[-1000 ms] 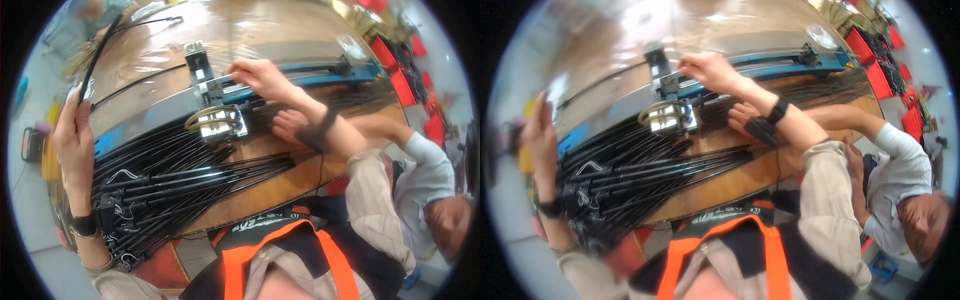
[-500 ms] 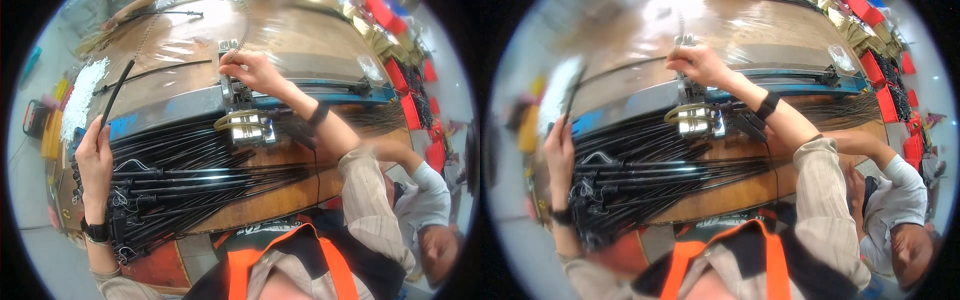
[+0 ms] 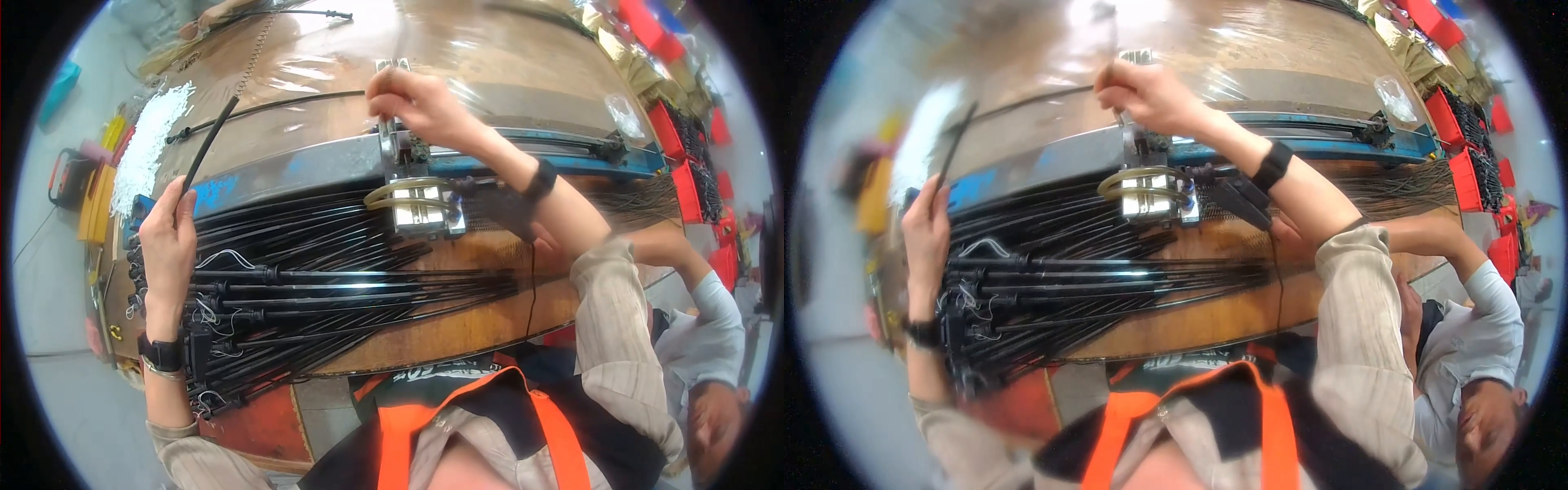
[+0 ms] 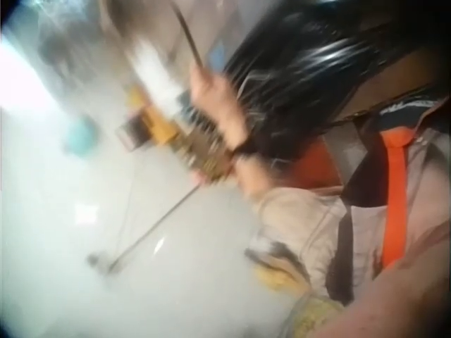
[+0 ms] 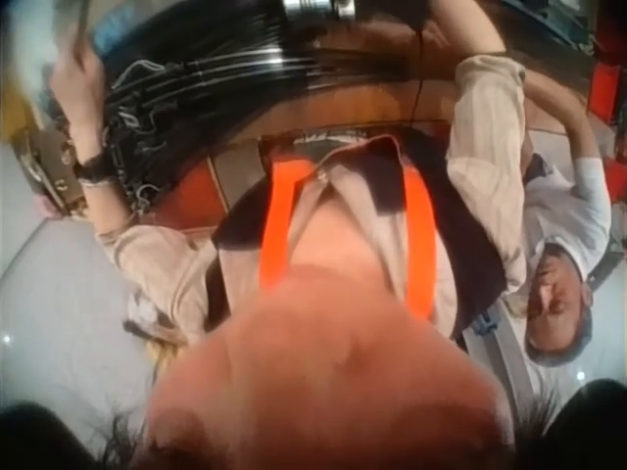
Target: The person inserts a spring into a tube, places the tube into a machine to be pressed, and then stacks the finished assembly onto a pile.
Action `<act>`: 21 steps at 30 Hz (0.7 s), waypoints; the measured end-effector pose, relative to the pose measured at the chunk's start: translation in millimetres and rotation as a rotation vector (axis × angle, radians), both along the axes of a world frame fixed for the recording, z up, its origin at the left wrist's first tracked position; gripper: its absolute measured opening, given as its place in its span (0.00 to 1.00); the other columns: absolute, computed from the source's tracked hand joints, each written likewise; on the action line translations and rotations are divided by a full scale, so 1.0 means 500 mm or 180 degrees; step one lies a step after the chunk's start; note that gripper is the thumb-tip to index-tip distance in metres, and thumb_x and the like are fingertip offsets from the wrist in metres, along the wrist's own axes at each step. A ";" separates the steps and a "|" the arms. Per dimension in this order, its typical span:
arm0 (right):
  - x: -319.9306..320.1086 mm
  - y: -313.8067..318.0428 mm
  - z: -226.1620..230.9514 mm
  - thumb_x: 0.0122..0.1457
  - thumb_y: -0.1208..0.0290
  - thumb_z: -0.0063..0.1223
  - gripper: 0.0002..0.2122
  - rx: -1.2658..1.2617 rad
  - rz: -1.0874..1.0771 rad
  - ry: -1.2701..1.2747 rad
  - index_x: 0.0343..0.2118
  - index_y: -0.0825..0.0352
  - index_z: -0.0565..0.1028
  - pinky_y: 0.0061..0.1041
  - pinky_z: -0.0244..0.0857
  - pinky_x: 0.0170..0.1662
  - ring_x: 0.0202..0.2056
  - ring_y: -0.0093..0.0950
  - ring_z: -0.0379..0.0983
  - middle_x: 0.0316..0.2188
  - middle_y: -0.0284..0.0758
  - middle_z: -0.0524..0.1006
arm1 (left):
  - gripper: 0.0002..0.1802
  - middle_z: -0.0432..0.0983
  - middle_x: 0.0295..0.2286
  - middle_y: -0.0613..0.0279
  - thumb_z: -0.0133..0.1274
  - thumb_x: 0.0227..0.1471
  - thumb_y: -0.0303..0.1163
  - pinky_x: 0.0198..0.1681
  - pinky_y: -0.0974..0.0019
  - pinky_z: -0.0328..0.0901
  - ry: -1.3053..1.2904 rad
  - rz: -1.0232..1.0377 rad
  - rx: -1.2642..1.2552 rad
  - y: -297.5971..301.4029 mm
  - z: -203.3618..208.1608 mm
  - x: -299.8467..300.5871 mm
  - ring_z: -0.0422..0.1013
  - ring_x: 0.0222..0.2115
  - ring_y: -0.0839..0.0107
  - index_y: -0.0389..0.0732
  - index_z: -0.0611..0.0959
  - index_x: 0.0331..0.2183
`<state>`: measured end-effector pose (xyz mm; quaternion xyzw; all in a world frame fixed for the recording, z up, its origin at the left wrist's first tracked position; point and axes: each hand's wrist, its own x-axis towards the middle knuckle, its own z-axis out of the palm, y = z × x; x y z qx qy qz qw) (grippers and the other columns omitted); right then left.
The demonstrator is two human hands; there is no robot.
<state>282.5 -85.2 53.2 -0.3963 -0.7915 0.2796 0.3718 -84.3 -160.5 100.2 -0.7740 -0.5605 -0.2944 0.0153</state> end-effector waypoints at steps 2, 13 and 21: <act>0.014 -0.007 0.009 0.62 0.73 0.51 0.05 0.0363 0.0015 -0.0072 0.38 0.67 0.74 0.25 0.71 0.38 0.33 0.26 0.78 0.30 0.38 0.79 | 0.15 0.78 0.29 0.45 0.52 0.59 0.29 0.33 0.66 0.66 -0.0055 -0.0002 -0.0071 0.002 -0.004 0.010 0.71 0.25 0.66 0.31 0.78 0.45; -0.033 0.010 -0.007 0.61 0.72 0.52 0.06 0.0505 0.0324 -0.0801 0.39 0.66 0.72 0.29 0.70 0.37 0.32 0.31 0.77 0.27 0.39 0.78 | 0.14 0.77 0.28 0.45 0.53 0.58 0.28 0.31 0.65 0.67 -0.0027 0.0074 -0.0204 -0.013 0.000 0.022 0.72 0.23 0.62 0.33 0.79 0.44; 0.167 -0.011 -0.044 0.51 0.78 0.53 0.05 0.2017 -0.0604 -0.2018 0.30 0.61 0.72 0.33 0.62 0.43 0.32 0.33 0.74 0.24 0.32 0.76 | 0.14 0.78 0.31 0.45 0.53 0.57 0.29 0.34 0.61 0.68 0.0110 -0.0172 -0.0036 0.028 -0.024 -0.061 0.76 0.30 0.56 0.36 0.79 0.45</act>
